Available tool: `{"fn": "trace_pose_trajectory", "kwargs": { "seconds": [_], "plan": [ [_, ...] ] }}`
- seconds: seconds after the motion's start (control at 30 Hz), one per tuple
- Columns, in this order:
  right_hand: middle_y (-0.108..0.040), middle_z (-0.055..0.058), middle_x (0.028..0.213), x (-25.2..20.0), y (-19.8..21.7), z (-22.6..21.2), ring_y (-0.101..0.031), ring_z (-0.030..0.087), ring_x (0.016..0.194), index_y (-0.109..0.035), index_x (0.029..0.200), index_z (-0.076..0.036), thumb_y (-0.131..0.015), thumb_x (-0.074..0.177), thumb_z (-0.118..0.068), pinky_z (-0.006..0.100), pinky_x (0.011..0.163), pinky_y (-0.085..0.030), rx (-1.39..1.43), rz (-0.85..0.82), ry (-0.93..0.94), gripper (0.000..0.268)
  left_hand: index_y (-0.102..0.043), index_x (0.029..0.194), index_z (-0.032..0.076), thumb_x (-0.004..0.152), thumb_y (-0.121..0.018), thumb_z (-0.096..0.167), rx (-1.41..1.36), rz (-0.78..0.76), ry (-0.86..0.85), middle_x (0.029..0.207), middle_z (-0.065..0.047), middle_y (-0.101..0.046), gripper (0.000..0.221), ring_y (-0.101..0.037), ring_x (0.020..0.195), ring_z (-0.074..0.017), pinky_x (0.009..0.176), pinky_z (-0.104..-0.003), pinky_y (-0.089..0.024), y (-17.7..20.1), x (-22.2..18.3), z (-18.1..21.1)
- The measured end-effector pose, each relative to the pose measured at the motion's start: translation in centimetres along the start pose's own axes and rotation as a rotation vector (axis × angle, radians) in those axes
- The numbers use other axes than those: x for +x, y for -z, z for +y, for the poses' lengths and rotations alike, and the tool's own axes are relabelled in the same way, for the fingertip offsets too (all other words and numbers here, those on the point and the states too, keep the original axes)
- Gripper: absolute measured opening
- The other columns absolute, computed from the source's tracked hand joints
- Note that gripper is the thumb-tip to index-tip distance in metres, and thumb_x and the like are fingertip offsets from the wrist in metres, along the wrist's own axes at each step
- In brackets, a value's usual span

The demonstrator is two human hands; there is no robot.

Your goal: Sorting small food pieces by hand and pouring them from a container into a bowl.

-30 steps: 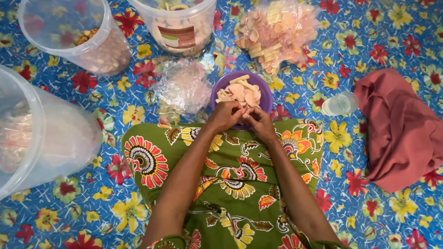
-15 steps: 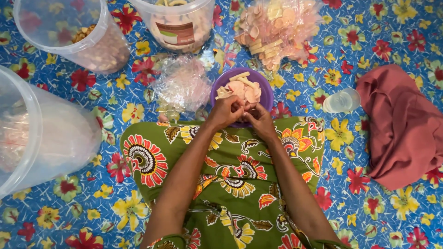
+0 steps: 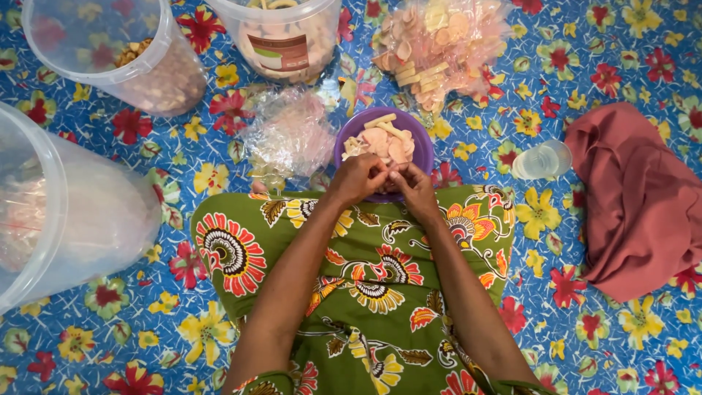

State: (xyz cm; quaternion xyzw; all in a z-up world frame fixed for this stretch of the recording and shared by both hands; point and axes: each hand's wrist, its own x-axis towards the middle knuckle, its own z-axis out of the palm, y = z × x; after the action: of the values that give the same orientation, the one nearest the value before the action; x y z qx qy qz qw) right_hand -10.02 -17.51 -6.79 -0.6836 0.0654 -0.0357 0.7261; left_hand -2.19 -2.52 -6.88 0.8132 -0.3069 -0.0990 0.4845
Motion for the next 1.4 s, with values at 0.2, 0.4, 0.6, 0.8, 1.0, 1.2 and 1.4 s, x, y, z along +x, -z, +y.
{"fn": "trace_pose_trajectory", "kwargs": {
  "seconds": [0.2,0.4,0.6,0.8,1.0,1.2,1.4],
  "plan": [
    [-0.064,0.012,0.076,0.2,0.2,0.8,-0.064,0.015,0.069,-0.058,0.097,0.000,-0.064,0.088,-0.011,0.029,0.066,-0.056,0.015,0.009,0.001,0.015,-0.064,0.078,0.011,0.076,-0.066,0.021,0.024,-0.022,0.000,0.071,-0.010,-0.063,0.010,-0.065,0.075,-0.0305,0.065,-0.039,-0.052,0.5,-0.4,0.8],
    [-0.064,0.009,0.077,0.4,0.1,0.8,-0.064,0.014,0.068,-0.058,0.094,-0.001,-0.061,0.090,-0.009,0.026,0.061,-0.056,-0.020,0.095,0.046,0.010,-0.060,0.079,0.011,0.078,-0.065,0.019,-0.031,0.065,-0.077,0.068,-0.012,-0.060,0.009,-0.064,0.071,-0.0325,0.062,-0.039,-0.051,0.3,-0.4,1.1],
    [-0.062,0.008,0.073,-0.1,-0.2,0.1,-0.060,0.012,0.064,-0.058,0.091,-0.002,-0.065,0.086,-0.006,0.023,0.058,-0.053,-0.129,0.210,0.119,0.010,-0.057,0.072,0.016,0.076,-0.066,0.022,0.109,0.195,-0.150,0.061,-0.004,-0.057,0.011,-0.063,0.063,-0.0257,0.055,-0.034,-0.050,-0.2,-0.3,1.0],
    [-0.066,0.010,0.073,0.4,-0.7,0.3,-0.067,0.019,0.070,-0.066,0.082,-0.004,-0.071,0.079,0.004,0.028,0.061,-0.053,-0.323,0.286,0.444,0.009,-0.055,0.070,0.017,0.075,-0.067,0.023,0.101,0.284,-0.174,0.059,-0.002,-0.056,0.014,-0.063,0.060,-0.0246,0.053,-0.033,-0.050,-0.4,-0.2,0.8],
    [-0.067,0.016,0.088,0.7,0.1,2.1,-0.065,0.030,0.087,-0.069,0.092,-0.002,-0.063,0.079,0.008,0.039,0.078,-0.050,-0.433,0.125,0.457,0.018,-0.056,0.070,0.017,0.074,-0.068,0.022,0.103,0.287,-0.217,0.061,-0.004,-0.057,0.014,-0.063,0.063,-0.0248,0.053,-0.033,-0.051,-0.6,-0.2,1.1],
    [-0.063,0.004,0.074,-0.3,-0.3,-0.7,-0.054,0.009,0.070,-0.067,0.095,-0.003,-0.064,0.086,-0.005,0.026,0.068,-0.049,-0.169,0.176,0.156,0.010,-0.063,0.079,0.017,0.074,-0.072,0.022,0.100,0.442,-0.298,0.081,-0.003,-0.059,0.011,-0.063,0.076,-0.0252,0.067,-0.030,-0.052,0.0,0.2,2.2],
    [-0.064,0.001,0.076,-0.1,0.3,-0.1,-0.056,0.005,0.067,-0.067,0.095,-0.005,-0.061,0.085,-0.004,0.020,0.063,-0.049,-0.009,0.190,0.019,0.012,-0.065,0.091,0.016,0.075,-0.067,0.013,-0.029,0.560,-0.169,0.112,-0.011,-0.050,0.017,-0.054,0.100,-0.0327,0.087,-0.039,-0.044,1.9,0.2,1.7]
  ]
}}
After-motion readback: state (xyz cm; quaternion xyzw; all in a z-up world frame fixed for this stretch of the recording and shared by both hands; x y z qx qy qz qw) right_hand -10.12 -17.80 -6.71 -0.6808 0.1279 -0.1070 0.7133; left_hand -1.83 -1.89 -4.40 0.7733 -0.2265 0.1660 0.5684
